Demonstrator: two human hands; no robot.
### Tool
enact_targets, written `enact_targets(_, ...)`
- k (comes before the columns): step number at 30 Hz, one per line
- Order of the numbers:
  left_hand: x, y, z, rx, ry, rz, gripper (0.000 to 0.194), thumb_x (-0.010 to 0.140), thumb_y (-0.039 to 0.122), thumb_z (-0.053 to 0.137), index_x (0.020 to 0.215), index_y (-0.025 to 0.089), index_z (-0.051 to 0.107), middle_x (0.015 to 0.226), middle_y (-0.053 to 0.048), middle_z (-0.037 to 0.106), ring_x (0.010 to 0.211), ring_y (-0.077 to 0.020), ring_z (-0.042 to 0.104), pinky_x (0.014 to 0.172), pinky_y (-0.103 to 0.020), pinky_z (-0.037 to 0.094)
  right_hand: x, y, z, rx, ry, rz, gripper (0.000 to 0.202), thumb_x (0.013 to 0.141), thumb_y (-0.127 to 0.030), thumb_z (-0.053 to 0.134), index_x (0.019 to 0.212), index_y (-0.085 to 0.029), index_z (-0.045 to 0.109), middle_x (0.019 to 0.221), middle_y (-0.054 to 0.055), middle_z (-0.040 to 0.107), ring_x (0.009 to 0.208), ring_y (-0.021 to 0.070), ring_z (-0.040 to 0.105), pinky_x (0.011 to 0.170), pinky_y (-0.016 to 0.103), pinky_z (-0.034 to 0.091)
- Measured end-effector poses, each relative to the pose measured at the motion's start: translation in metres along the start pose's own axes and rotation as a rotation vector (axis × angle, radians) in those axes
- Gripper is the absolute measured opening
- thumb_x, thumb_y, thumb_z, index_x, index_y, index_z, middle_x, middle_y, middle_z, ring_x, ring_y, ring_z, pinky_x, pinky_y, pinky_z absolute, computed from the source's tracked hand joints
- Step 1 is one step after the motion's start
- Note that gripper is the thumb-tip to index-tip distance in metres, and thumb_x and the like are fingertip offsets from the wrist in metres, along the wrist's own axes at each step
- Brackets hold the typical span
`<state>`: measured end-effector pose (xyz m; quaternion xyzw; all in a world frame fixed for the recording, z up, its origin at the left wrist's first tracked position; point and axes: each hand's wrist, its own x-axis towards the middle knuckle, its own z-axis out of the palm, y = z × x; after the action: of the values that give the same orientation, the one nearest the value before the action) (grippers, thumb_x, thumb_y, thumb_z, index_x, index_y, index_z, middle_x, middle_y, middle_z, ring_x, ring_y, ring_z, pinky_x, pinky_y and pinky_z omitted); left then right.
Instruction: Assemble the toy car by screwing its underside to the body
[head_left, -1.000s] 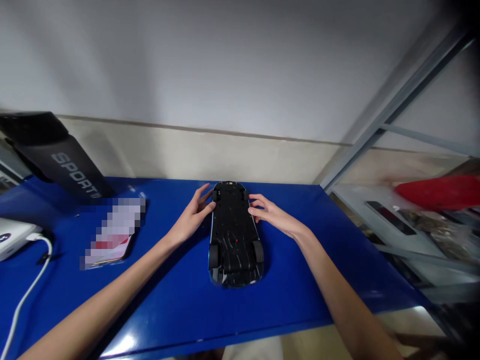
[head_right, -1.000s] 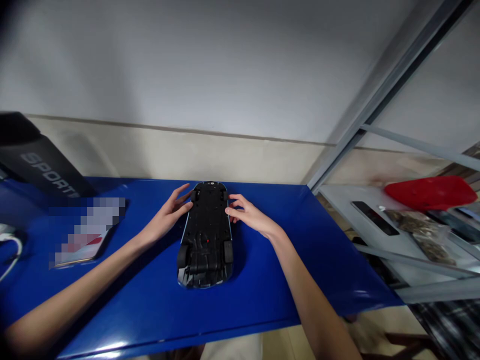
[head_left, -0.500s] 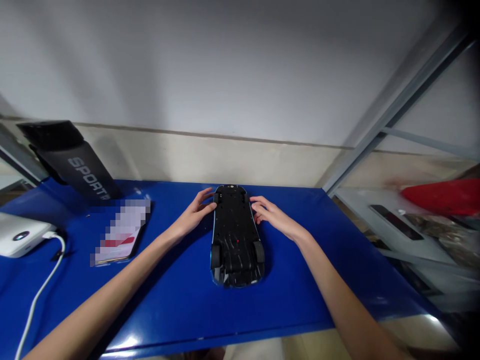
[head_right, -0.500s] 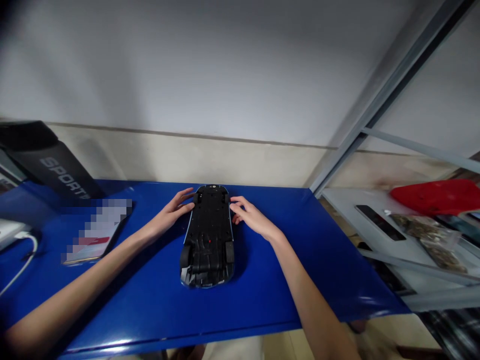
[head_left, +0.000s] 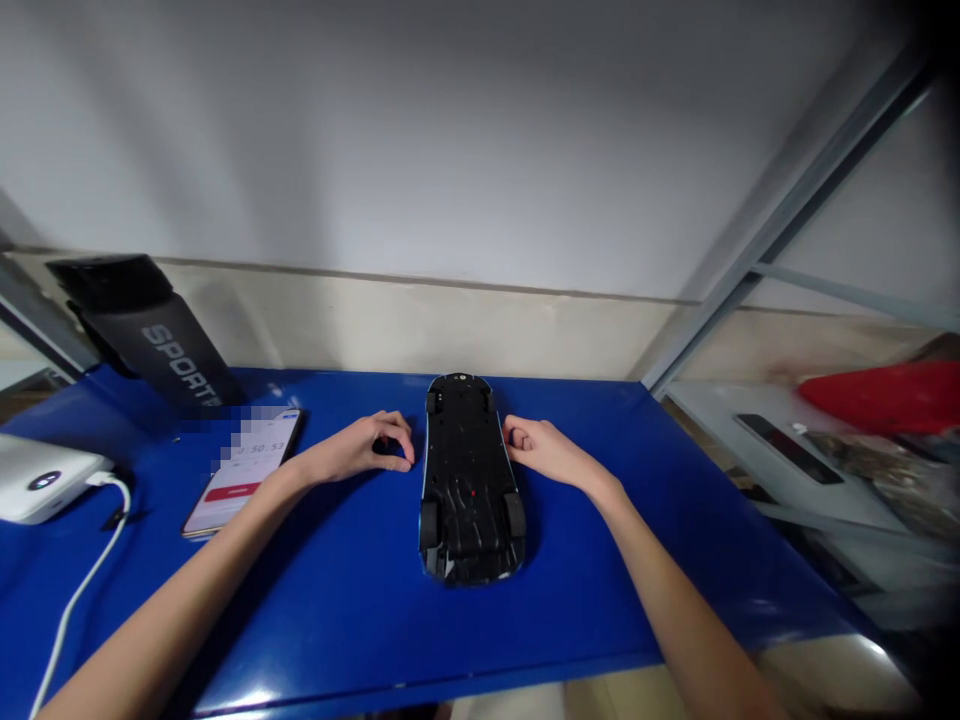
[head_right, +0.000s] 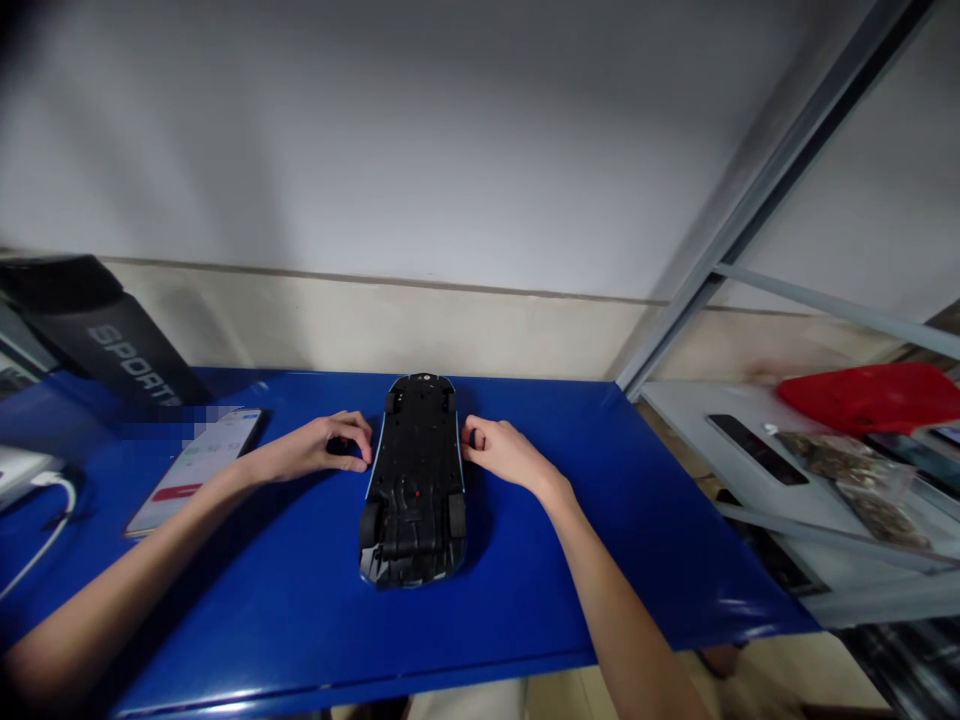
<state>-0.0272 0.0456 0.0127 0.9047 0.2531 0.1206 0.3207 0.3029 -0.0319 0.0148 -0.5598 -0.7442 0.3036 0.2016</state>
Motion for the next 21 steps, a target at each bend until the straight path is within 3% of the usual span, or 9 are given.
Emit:
enact_targets(4, 0.001, -0.001, 0.001, -0.021, 0.029, 0.009, 0.023, 0.091, 0.044, 0.064, 0.091, 0.023, 0.073, 0.099, -0.004, 0.065, 0.095, -0.0196, 0.058, 0.087, -0.033, 0.043, 0.0, 0.0, -0.002, -0.02, -0.021, -0.011, 0.015, 0.086, -0.035, 0.062, 0.085, -0.023, 0.053, 0.063, -0.006, 0.054, 0.058, 0.0102, 0.045, 0.056, 0.025, 0.031)
enact_targets(10, -0.001, 0.012, -0.004, -0.111, 0.203, -0.035, 0.025, 0.096, 0.042, 0.056, 0.096, 0.02, 0.068, 0.097, -0.003, 0.07, 0.088, -0.0175, 0.061, 0.08, -0.031, 0.046, -0.001, -0.001, -0.004, -0.039, -0.031, -0.029, 0.016, 0.084, -0.035, 0.064, 0.085, -0.023, 0.052, 0.064, -0.006, 0.055, 0.06, 0.011, 0.047, 0.057, 0.025, 0.032)
enact_targets(21, 0.001, 0.035, -0.004, -0.223, 0.342, -0.025, 0.018, 0.087, 0.038, 0.069, 0.091, 0.021, 0.074, 0.093, -0.003, 0.074, 0.087, -0.0189, 0.067, 0.081, -0.033, 0.05, -0.001, 0.0, -0.004, -0.034, -0.029, -0.039, 0.015, 0.085, -0.035, 0.062, 0.087, -0.023, 0.053, 0.065, -0.006, 0.055, 0.06, 0.0117, 0.048, 0.057, 0.025, 0.032)
